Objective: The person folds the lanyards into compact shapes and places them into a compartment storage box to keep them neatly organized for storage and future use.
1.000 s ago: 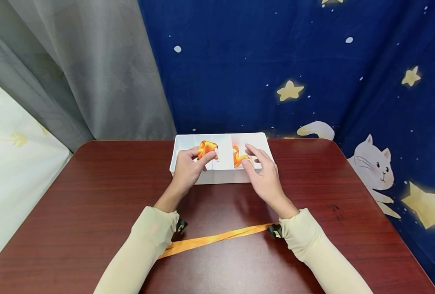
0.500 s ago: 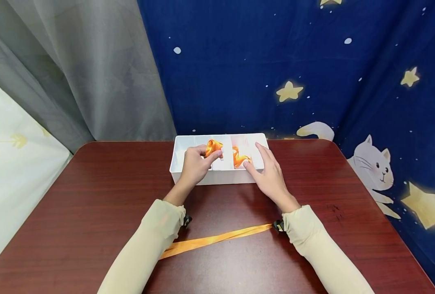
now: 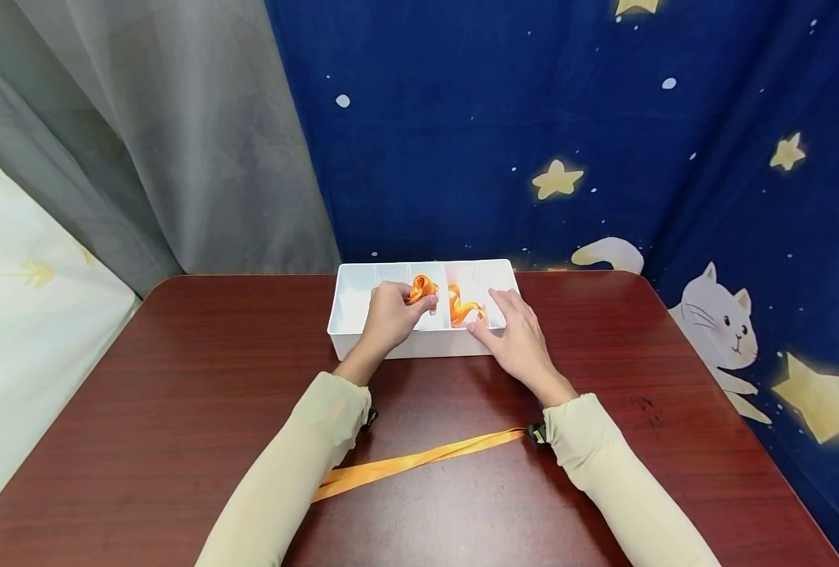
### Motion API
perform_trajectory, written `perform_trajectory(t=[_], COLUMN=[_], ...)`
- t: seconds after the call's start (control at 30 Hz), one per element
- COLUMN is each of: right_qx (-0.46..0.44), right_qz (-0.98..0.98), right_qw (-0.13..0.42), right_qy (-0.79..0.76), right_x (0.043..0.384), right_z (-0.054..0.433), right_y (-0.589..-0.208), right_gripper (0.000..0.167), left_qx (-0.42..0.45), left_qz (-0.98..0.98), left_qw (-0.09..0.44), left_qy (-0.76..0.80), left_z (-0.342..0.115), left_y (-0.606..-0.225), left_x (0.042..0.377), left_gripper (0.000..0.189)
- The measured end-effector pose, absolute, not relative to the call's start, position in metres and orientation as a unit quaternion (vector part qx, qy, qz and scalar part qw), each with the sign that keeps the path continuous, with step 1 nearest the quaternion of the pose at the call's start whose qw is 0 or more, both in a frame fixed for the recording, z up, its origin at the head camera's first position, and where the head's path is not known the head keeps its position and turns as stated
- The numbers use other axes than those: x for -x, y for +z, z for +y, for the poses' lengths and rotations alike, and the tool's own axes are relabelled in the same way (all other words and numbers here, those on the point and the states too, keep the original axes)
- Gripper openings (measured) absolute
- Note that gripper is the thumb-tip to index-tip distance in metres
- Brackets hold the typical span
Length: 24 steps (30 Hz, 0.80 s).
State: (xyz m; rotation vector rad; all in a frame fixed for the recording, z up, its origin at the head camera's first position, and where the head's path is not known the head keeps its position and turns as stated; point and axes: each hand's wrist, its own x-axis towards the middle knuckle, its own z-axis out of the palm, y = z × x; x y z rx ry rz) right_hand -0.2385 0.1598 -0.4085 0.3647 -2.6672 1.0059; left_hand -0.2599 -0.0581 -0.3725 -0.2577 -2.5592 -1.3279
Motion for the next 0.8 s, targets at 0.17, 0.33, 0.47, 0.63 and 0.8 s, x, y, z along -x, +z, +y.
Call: perform_trajectory(t=[0.17, 0.33, 0.47, 0.63, 0.8], right_qx=[-0.141, -0.147, -0.145, -0.143, -0.140], right_qz=[-0.926, -0.922, -0.919, -0.915, -0.911], right_qw=[0.132, 0.141, 0.146, 0.153, 0.155], right_qy=[0.324, 0.328, 0.335, 0.344, 0.356], right_x=[0.238, 0.239, 0.240, 0.241, 0.241], right_z=[0.160, 0.159, 0.159, 0.159, 0.159], right_y=[-0.411, -0.411, -0.413, -0.416, -0.418], right_gripper=[0.064, 0.062, 0.062, 0.060, 0.058], left_qx=[0.073, 0.061, 0.055, 0.038, 0.040], left_qz=[-0.890, -0.905, -0.919, -0.935, -0.949], left_qw=[0.102, 0.095, 0.095, 0.083, 0.080], left_qy=[-0.438, -0.411, -0.379, -0.343, -0.302], left_z=[-0.052, -0.049, -0.047, -0.046, -0.045], left_y=[-0.375, -0.377, -0.380, -0.384, -0.386], left_x=[0.266, 0.271, 0.273, 0.275, 0.277], left_gripper=[0.025, 0.025, 0.030, 0.034, 0.036])
